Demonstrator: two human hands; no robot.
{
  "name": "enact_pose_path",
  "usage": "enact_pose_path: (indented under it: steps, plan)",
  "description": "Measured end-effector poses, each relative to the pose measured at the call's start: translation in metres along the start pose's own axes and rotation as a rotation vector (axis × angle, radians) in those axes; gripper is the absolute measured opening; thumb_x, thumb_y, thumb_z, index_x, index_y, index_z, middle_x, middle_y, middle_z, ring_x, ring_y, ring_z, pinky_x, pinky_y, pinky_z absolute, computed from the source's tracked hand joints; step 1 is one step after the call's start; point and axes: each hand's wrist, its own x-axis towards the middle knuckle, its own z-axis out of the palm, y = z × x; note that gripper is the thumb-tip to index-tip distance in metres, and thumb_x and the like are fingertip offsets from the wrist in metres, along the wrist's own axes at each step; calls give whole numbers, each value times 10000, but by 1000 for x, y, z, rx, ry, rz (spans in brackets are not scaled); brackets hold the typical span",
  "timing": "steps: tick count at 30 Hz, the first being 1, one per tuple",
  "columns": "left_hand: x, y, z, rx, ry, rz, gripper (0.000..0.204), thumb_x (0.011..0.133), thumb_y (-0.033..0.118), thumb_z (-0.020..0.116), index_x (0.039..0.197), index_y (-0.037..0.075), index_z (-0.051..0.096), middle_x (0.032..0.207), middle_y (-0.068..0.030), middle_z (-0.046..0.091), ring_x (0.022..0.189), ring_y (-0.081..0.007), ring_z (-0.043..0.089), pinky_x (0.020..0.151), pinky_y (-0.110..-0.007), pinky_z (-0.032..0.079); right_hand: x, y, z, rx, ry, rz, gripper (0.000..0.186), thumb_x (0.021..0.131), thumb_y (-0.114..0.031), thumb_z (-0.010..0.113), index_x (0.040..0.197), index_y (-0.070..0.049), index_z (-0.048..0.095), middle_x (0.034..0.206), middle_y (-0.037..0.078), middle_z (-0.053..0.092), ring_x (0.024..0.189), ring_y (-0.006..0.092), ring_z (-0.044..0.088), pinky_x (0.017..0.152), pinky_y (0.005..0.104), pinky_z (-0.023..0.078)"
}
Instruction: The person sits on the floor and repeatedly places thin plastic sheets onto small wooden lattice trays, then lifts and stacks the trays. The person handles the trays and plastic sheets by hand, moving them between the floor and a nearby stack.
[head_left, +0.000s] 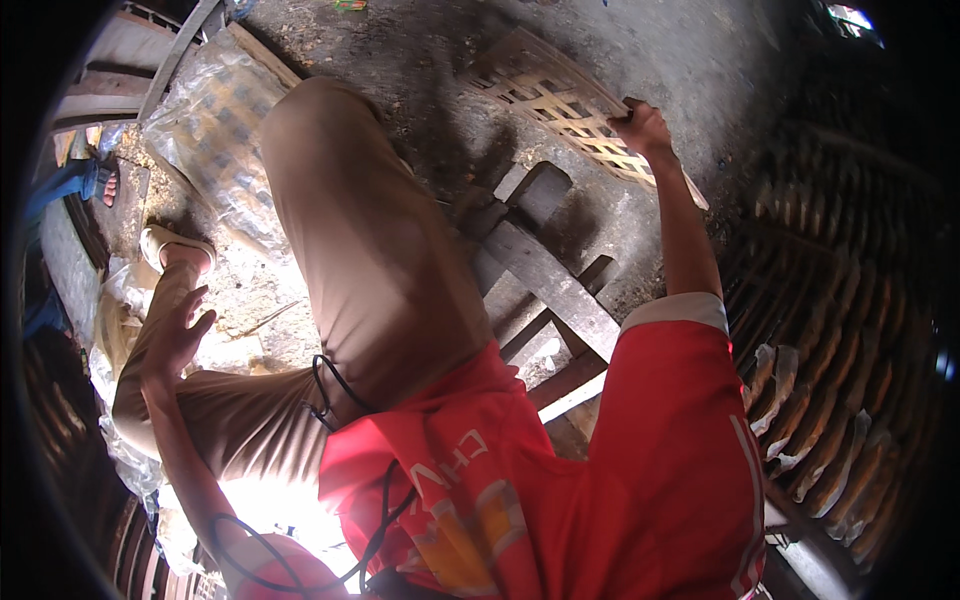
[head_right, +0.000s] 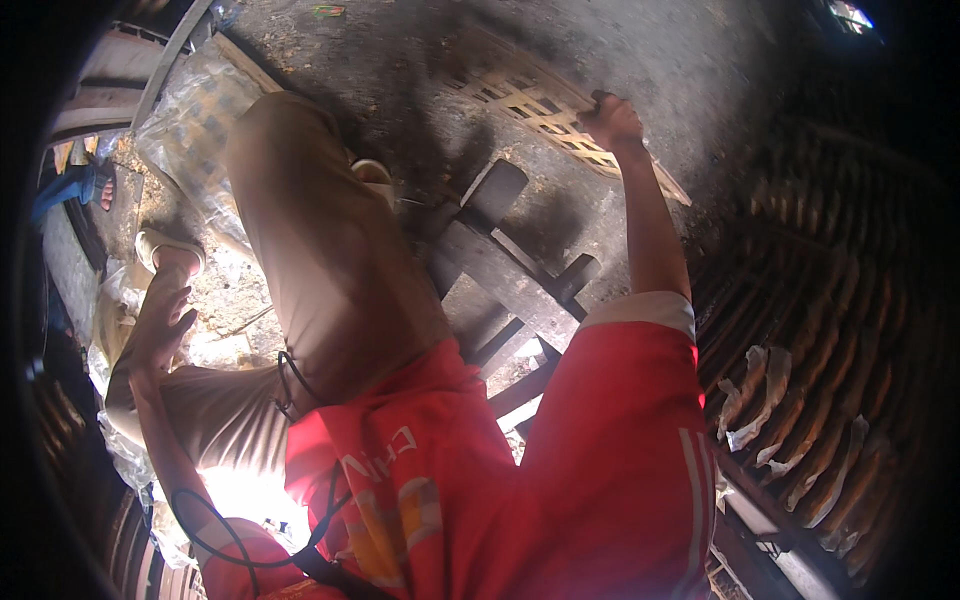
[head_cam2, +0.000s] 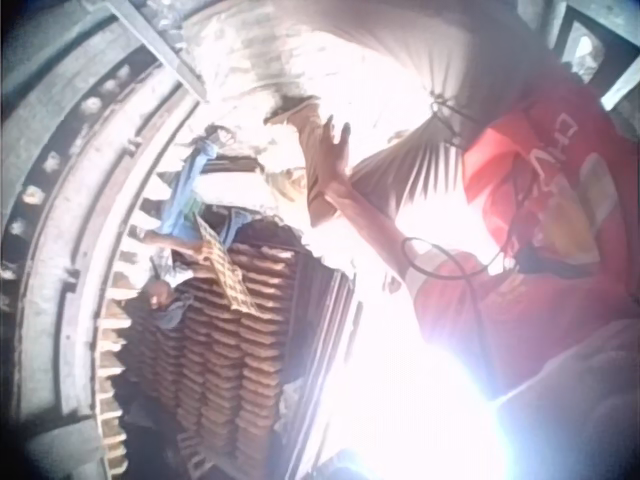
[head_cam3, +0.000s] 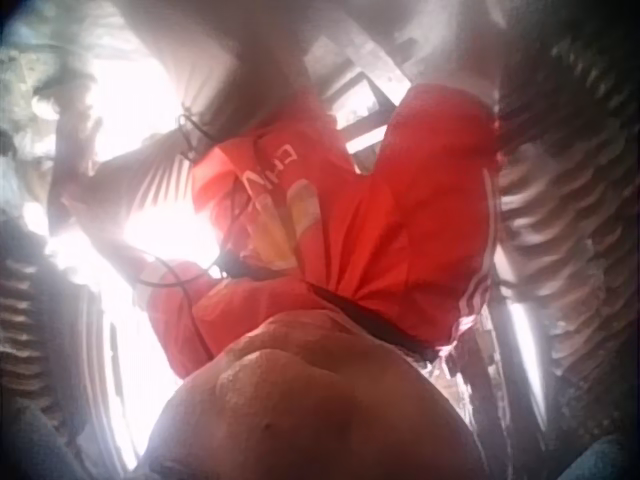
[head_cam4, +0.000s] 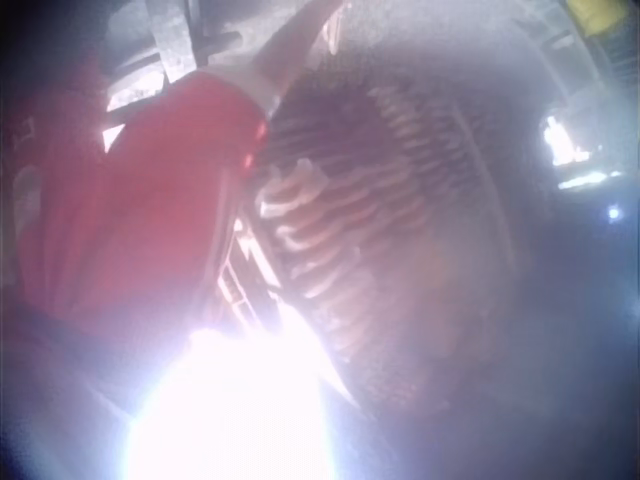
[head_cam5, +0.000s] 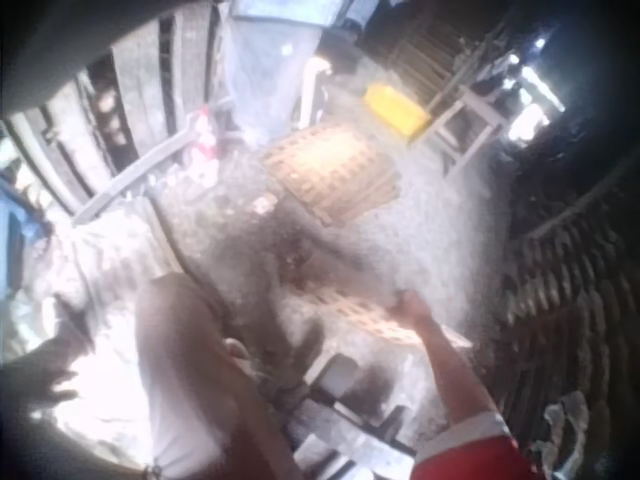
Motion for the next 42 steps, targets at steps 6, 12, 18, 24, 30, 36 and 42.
enact_pose_path:
  steps: [6, 12, 18, 24, 30, 36, 42]
  plan:
    - [-2, 5, 3, -90, -13, -82, 547, 990, 290, 628, 1463, 74, 458, 1442, -222, 534, 1373, -323, 494, 1113, -396, 405, 2, 12, -21, 4, 10, -42, 462, 878, -346, 733, 1280, -129, 660, 1129, 136, 731, 1072, 293, 699, 926, 431, 528]
    - [-3, 5, 3, -81, -3, -81, 550, 988, 293, 631, 1464, 77, 457, 1437, -223, 539, 1369, -324, 498, 1107, -393, 411, -3, 23, -52, -9, 62, -64, 581, 844, -367, 779, 1331, -90, 623, 1163, 133, 727, 1080, 259, 699, 952, 373, 522]
    - [0, 2, 2, -68, -8, -30, 556, 989, 288, 629, 1466, 68, 449, 1449, -224, 526, 1377, -316, 490, 1114, -388, 407, 12, 31, -13, 47, -112, -53, 662, 812, -338, 811, 1375, -82, 576, 1184, 162, 715, 1117, 264, 683, 970, 374, 519]
    - [-5, -6, 8, -126, 9, -51, 549, 991, 281, 627, 1462, 61, 450, 1453, -228, 521, 1382, -320, 482, 1120, -392, 403, 11, 27, -3, 115, -4, 5, 471, 863, -365, 739, 1279, -157, 667, 1194, 153, 700, 1141, 328, 656, 966, 436, 513]
    - [-1, -2, 4, -89, 4, -20, 555, 990, 282, 631, 1461, 51, 451, 1447, -229, 526, 1381, -323, 483, 1115, -396, 406, -3, 47, -46, 22, 190, -78, 469, 837, -370, 778, 1189, -70, 699, 1041, 173, 738, 1008, 312, 714, 883, 403, 530]
    - [1, 4, -1, -35, 34, 32, 552, 989, 280, 633, 1455, 40, 460, 1433, -225, 537, 1367, -314, 499, 1105, -391, 415, -39, 13, -85, 126, 103, -11, 665, 791, -537, 766, 1196, -12, 707, 1102, 203, 729, 1052, 314, 709, 944, 405, 528]
    - [-8, 9, -2, -62, 53, 29, 547, 987, 264, 642, 1451, 35, 465, 1444, -221, 526, 1371, -314, 492, 1106, -388, 416, -44, -4, -82, 127, 68, 26, 725, 739, -689, 763, 922, 12, 753, 898, 214, 744, 906, 331, 735, 834, 440, 556]
